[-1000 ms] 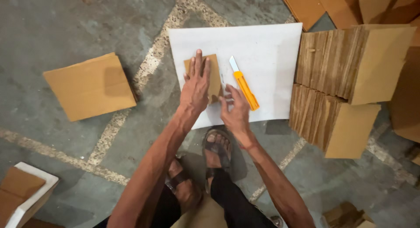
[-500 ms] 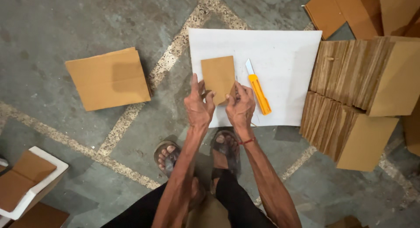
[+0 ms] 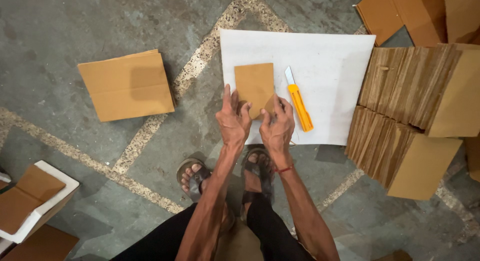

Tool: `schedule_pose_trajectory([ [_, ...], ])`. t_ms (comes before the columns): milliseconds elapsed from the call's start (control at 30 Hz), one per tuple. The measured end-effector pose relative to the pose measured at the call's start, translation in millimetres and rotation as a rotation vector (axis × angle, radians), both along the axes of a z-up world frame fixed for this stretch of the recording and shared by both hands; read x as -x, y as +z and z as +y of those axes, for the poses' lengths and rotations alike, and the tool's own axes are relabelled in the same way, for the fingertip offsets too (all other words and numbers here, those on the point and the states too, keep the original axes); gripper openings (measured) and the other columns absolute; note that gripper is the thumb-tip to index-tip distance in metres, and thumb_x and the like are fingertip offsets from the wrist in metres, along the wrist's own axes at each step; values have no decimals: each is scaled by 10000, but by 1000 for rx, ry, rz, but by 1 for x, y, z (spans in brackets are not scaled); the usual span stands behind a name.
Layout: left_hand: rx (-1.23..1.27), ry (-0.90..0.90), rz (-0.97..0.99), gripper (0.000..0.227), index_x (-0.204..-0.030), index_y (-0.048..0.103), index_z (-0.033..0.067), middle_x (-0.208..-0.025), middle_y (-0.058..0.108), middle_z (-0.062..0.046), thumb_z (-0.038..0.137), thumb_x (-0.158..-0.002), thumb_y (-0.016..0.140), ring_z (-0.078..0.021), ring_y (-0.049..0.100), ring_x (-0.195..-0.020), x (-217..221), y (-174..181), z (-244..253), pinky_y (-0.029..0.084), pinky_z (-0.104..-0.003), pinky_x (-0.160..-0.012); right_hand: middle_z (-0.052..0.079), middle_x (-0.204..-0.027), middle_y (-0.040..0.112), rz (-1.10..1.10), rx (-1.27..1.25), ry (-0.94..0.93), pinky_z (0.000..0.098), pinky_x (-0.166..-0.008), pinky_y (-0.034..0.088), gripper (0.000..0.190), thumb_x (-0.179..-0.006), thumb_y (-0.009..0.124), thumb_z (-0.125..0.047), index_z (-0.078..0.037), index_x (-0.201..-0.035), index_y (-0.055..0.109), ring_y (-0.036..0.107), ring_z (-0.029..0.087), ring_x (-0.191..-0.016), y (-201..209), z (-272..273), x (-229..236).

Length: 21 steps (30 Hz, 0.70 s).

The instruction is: The person sits on the floor and uses a yellow utility knife to cut rectangular pieces of brown cardboard on a white protective sheet. They repeatedly slice the cardboard, separate the cut sections, and stack the finished pieces into a pile.

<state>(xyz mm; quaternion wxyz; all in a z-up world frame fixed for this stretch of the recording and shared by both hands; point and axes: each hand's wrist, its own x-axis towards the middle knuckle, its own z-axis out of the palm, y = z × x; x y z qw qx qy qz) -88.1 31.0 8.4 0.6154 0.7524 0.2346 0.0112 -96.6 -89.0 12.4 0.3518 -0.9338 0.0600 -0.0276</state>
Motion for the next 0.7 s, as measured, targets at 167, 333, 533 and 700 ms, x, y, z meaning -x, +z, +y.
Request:
schedule_pose_trajectory([
  [167,-9,63,124,701,-1466,459,-123,-1198,716,-278,139,-889,759,-276,737,-1101,-6,3,0,604,-348,-927,167,-1021,718,103,-174,-166,355,-696,573,405,-904,725,-54,2,-1303,692,719,255,-808,30,13,-1],
  [333,159,44,151,933,-1486,378,-117,-1376,599,-310,219,-783,890,-333,631,-1266,-11,2,9,541,-385,-1031,147,-985,768,81,-302,-98,302,-655,600,313,-896,737,-34,1,-1207,737,761,208,-771,57,26,2],
  [533,360,21,131,979,-1525,301,-113,-1395,590,-334,230,-796,858,-341,644,-1257,-14,9,19,558,-380,-1038,163,-1054,776,47,-317,-38,309,-729,609,274,-902,716,-3,12,-1174,739,787,230,-882,60,31,3],
  [700,333,-22,135,806,-1480,429,-116,-1368,621,-303,233,-865,816,-295,678,-1216,-14,10,20,583,-358,-1009,186,-1092,769,11,-280,-5,346,-807,607,227,-967,690,-59,27,-1172,735,775,275,-974,52,30,6],
])
